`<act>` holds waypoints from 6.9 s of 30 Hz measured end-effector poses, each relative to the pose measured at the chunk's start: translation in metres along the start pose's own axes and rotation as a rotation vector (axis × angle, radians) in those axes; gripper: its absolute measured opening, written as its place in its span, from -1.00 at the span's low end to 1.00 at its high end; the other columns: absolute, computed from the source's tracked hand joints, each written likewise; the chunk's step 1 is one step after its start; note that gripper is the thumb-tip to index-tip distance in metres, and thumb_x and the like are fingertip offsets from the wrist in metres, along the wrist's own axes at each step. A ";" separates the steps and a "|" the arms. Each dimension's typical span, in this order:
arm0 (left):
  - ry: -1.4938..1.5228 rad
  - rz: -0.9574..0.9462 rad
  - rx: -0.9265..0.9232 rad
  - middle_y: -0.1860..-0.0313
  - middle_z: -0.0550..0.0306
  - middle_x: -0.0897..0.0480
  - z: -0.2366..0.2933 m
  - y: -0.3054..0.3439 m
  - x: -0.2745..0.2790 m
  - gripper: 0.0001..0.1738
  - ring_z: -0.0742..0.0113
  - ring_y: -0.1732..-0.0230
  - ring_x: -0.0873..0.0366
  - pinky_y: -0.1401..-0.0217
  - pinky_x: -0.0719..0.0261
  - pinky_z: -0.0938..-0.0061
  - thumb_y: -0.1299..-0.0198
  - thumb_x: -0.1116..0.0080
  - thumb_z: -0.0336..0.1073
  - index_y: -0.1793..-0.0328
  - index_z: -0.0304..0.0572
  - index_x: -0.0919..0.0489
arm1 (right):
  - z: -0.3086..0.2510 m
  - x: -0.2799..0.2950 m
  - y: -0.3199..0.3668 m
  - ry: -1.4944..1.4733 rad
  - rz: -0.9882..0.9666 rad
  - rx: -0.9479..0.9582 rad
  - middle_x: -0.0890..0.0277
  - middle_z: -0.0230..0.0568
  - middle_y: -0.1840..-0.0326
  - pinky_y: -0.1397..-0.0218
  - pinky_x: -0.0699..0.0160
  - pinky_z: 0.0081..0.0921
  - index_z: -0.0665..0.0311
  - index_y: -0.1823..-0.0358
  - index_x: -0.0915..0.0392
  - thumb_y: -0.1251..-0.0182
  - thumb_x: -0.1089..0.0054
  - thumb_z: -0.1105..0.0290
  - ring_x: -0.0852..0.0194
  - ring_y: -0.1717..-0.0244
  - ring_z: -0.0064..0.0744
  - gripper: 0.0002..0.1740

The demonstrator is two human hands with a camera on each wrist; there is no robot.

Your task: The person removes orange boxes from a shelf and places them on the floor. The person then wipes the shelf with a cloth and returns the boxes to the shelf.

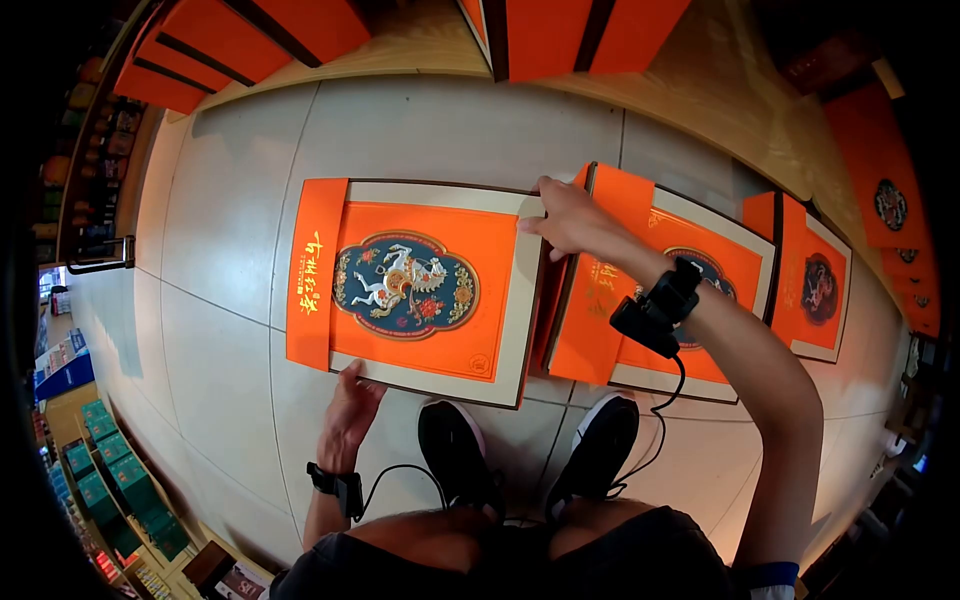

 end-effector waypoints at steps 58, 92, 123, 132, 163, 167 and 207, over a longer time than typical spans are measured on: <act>-0.577 -0.068 -0.577 0.41 0.27 -0.50 0.132 0.086 -0.113 -0.83 0.56 0.41 -0.41 0.34 -0.39 0.61 -0.44 -0.22 -0.32 0.11 -0.26 -0.51 | -0.107 0.194 0.133 0.174 1.363 0.588 -0.02 0.39 -0.47 -0.39 -0.42 0.03 0.24 -0.53 -0.18 -0.29 -0.43 0.16 -0.04 -0.52 0.31 -0.13; -0.726 -0.653 -0.361 0.13 0.05 -0.61 0.089 -0.052 -0.409 -0.75 0.27 0.03 -0.66 -0.05 -0.66 0.38 -0.46 -0.05 -0.22 -0.03 -0.28 -0.51 | -0.112 0.215 0.068 0.343 1.598 0.644 0.08 0.40 -0.52 -0.49 -0.23 0.22 0.12 -0.44 -0.35 -0.02 -0.48 0.16 0.07 -0.53 0.40 -0.12; -0.535 -0.714 -0.049 0.09 0.08 -0.59 0.055 -0.038 -0.401 -0.76 0.28 0.04 -0.62 -0.06 -0.66 0.39 -0.46 -0.11 -0.23 -0.04 -0.28 -0.53 | -0.084 0.214 0.080 0.047 1.415 0.495 -0.01 0.37 -0.31 -0.29 -0.51 0.07 0.10 -0.58 0.08 0.12 -0.67 0.18 -0.12 -0.36 0.45 0.28; -0.462 -0.734 0.028 0.11 0.08 -0.60 0.039 -0.035 -0.407 -0.75 0.26 0.05 -0.62 -0.03 -0.65 0.36 -0.46 -0.12 -0.20 -0.03 -0.26 -0.54 | -0.075 0.206 0.099 0.048 1.393 0.456 0.00 0.30 -0.34 -0.24 -0.55 0.08 0.06 -0.58 0.07 0.11 -0.67 0.17 -0.15 -0.38 0.42 0.27; -0.169 -0.684 0.317 -0.06 -0.10 -0.58 -0.059 0.005 -0.374 -0.21 0.06 -0.16 -0.62 -0.26 -0.60 0.13 -0.46 0.06 0.37 -0.30 -0.29 -0.28 | -0.050 0.168 0.171 0.044 1.430 0.422 -0.08 0.24 -0.35 -0.26 -0.54 -0.02 0.00 -0.57 -0.03 0.14 -0.60 0.13 -0.40 -0.23 0.25 0.21; -0.211 -0.793 0.376 -0.14 -0.18 -0.56 -0.084 0.022 -0.370 -0.09 0.00 -0.20 -0.61 -0.33 -0.59 0.09 -0.39 0.07 0.47 -0.39 -0.27 -0.17 | -0.045 0.161 0.179 0.105 1.457 0.445 -0.08 0.23 -0.37 -0.30 -0.51 -0.04 0.01 -0.56 -0.05 0.11 -0.60 0.16 -0.42 -0.22 0.24 0.18; 0.380 -0.977 0.138 -0.55 -0.02 -0.38 -0.058 -0.100 -0.472 0.01 -0.03 -0.47 -0.40 -0.50 -0.41 -0.02 -0.33 0.10 0.55 -0.63 -0.06 -0.25 | -0.006 0.159 0.266 -0.264 1.300 0.530 -0.47 -0.03 -0.25 -0.21 -0.73 -0.34 0.25 -0.47 -0.17 -0.03 -0.56 0.49 -0.63 -0.18 -0.24 -0.03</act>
Point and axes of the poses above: each hand's wrist, its own y-axis away from the middle knuckle, its own x-axis out of the back of the hand, z = x × y, the point moved 5 cm from there along -y, towards the middle knuckle
